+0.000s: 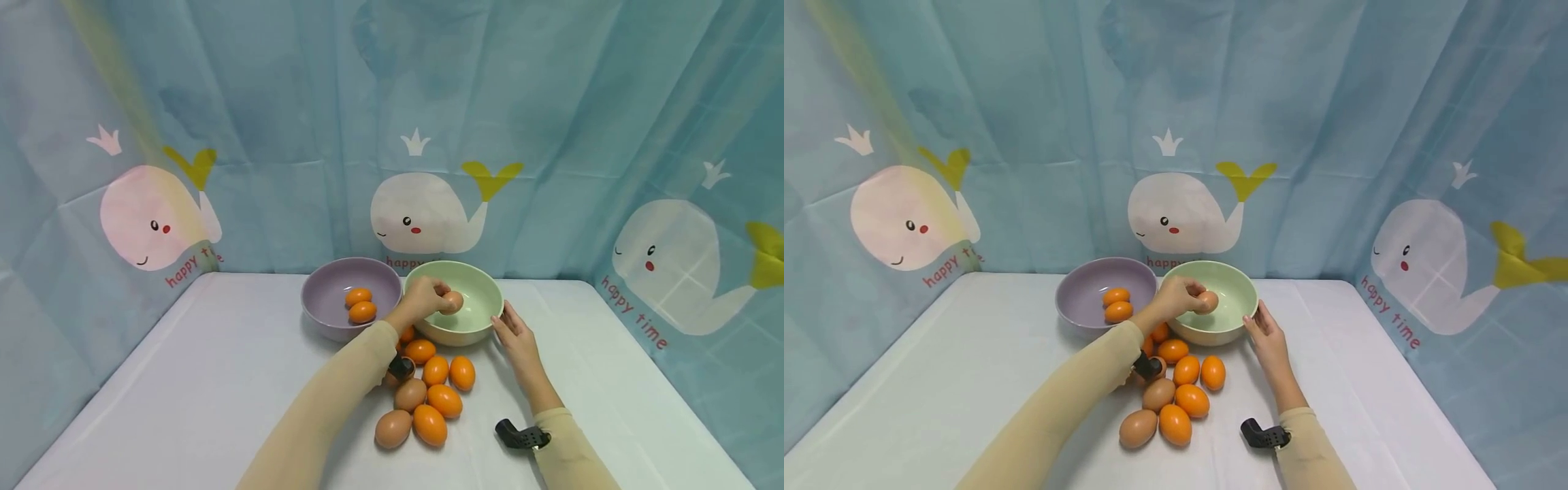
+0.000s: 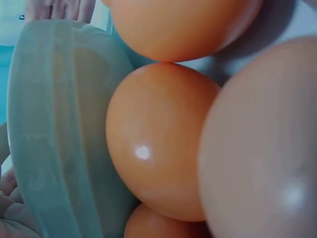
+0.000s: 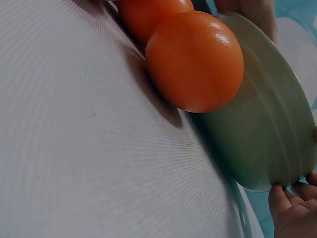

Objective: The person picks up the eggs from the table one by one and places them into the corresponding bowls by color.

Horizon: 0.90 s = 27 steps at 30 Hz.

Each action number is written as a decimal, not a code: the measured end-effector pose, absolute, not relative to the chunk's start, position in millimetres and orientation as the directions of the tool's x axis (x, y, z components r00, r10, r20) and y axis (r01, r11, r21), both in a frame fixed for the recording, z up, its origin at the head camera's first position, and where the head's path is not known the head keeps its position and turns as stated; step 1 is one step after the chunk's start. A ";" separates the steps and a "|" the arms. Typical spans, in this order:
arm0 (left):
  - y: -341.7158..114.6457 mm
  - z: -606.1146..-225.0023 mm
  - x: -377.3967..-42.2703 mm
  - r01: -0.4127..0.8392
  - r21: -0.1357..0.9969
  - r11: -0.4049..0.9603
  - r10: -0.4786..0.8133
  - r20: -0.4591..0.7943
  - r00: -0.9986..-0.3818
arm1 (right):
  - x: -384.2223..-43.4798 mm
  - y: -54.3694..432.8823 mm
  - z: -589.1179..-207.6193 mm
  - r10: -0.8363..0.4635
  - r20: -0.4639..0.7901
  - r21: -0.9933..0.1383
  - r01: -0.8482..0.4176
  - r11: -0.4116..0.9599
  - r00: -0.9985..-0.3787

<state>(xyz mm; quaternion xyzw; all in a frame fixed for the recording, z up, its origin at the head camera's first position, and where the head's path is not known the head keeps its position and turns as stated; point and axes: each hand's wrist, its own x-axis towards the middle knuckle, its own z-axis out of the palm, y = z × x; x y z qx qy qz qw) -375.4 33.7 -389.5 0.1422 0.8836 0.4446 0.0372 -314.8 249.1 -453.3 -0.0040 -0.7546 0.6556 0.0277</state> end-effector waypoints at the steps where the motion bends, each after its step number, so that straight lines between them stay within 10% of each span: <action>1: 34.3 -389.8 -376.3 0.224 0.787 0.575 0.291 0.059 -0.955 | -315.0 249.2 -453.6 0.042 0.041 -0.990 -0.035 0.140 -0.998; 27: 45.2 -398.0 -381.5 0.296 0.597 0.745 0.354 0.021 -0.935 | -314.0 247.9 -451.3 0.051 0.022 -0.990 -0.015 0.140 -0.998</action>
